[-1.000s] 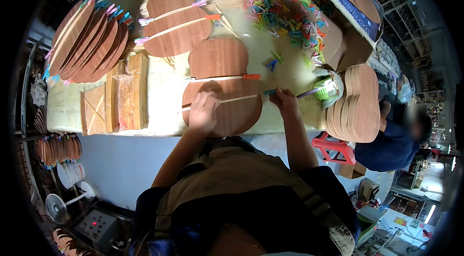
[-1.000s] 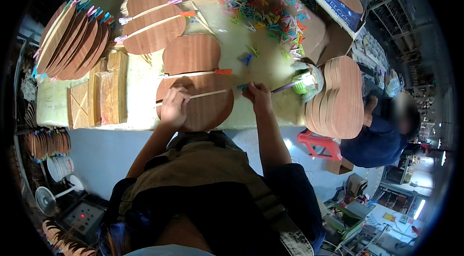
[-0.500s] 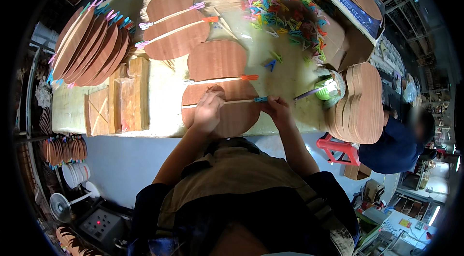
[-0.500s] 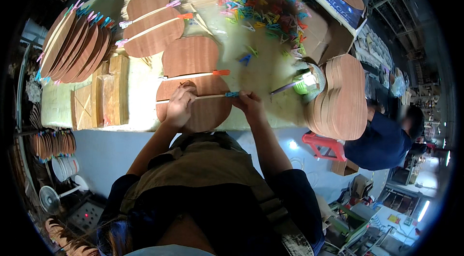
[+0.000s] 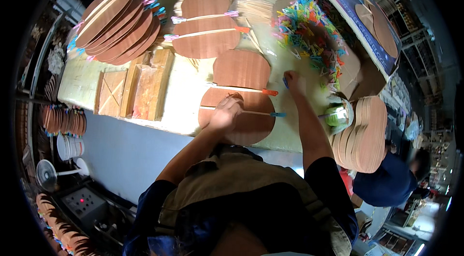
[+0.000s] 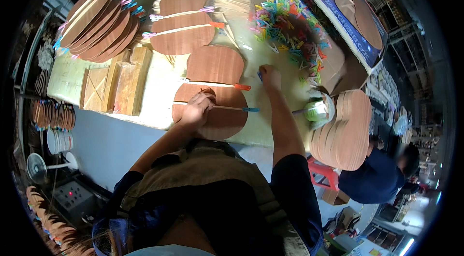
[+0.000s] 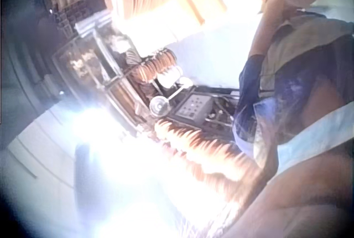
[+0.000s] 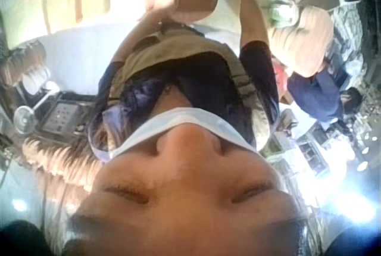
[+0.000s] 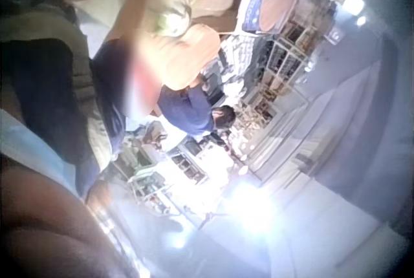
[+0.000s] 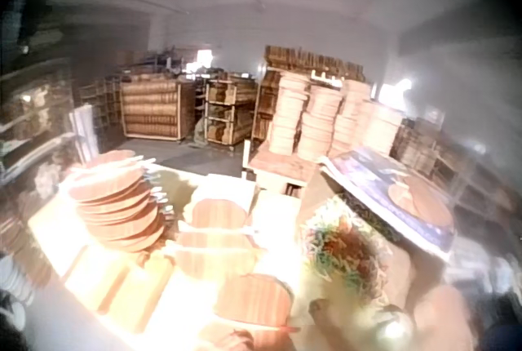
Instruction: The person assembles wooden guitar-shaped parts by inserting thin wooden sticks into pre-drilled holes and securing them with colorful plastic clips. The person works at a table in a workshop, handling the parts one by one and stacking the completed units.
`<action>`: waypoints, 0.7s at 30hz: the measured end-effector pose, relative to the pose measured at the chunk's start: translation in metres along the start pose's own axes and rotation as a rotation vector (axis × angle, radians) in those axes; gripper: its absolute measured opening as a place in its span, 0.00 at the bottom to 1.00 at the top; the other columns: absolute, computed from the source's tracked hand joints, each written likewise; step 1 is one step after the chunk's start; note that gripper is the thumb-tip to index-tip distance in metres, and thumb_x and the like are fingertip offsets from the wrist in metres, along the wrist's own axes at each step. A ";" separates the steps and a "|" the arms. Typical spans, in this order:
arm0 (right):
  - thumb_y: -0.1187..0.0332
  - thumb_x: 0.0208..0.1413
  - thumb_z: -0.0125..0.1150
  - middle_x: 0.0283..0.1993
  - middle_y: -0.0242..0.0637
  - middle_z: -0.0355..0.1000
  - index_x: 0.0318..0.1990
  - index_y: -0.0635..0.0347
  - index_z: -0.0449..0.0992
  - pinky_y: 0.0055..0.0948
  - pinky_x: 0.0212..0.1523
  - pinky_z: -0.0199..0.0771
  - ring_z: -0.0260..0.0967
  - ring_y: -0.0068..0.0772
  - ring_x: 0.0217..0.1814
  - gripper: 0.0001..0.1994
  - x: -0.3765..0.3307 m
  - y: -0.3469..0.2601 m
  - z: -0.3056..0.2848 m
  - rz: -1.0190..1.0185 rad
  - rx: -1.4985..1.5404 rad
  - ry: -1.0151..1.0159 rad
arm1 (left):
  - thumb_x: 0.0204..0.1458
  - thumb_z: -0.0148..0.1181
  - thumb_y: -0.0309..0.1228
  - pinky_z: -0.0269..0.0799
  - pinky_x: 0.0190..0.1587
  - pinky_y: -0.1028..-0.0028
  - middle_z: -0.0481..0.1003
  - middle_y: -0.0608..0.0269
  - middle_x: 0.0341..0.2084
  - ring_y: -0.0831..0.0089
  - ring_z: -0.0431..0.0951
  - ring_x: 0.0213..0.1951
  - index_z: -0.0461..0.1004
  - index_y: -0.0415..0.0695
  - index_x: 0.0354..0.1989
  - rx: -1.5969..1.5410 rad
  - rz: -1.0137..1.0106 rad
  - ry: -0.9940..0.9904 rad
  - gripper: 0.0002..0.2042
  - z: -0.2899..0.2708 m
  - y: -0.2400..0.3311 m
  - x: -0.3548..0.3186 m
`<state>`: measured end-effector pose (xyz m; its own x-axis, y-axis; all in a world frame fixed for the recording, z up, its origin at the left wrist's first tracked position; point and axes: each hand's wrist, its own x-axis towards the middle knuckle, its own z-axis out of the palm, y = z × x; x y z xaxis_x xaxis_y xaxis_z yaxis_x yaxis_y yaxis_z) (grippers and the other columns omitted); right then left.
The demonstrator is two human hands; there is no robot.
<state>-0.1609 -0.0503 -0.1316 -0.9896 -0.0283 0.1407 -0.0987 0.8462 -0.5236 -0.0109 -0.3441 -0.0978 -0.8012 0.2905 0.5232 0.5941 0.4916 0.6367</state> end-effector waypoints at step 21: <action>0.69 0.51 0.61 0.25 0.26 0.69 0.37 0.61 0.78 0.14 0.18 0.55 0.58 0.14 0.20 0.08 -0.027 -0.271 0.084 0.058 0.929 -1.021 | 0.36 0.55 0.23 0.67 0.50 0.62 0.72 0.54 0.39 0.57 0.72 0.43 0.72 0.39 0.32 0.048 0.023 0.108 0.11 0.003 -0.007 -0.013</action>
<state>-0.1158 -0.3231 -0.0643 -0.5918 -0.7206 -0.3612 0.3112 0.2091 -0.9271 -0.0047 -0.3488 -0.1104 -0.7732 0.2138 0.5971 0.6064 0.5252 0.5971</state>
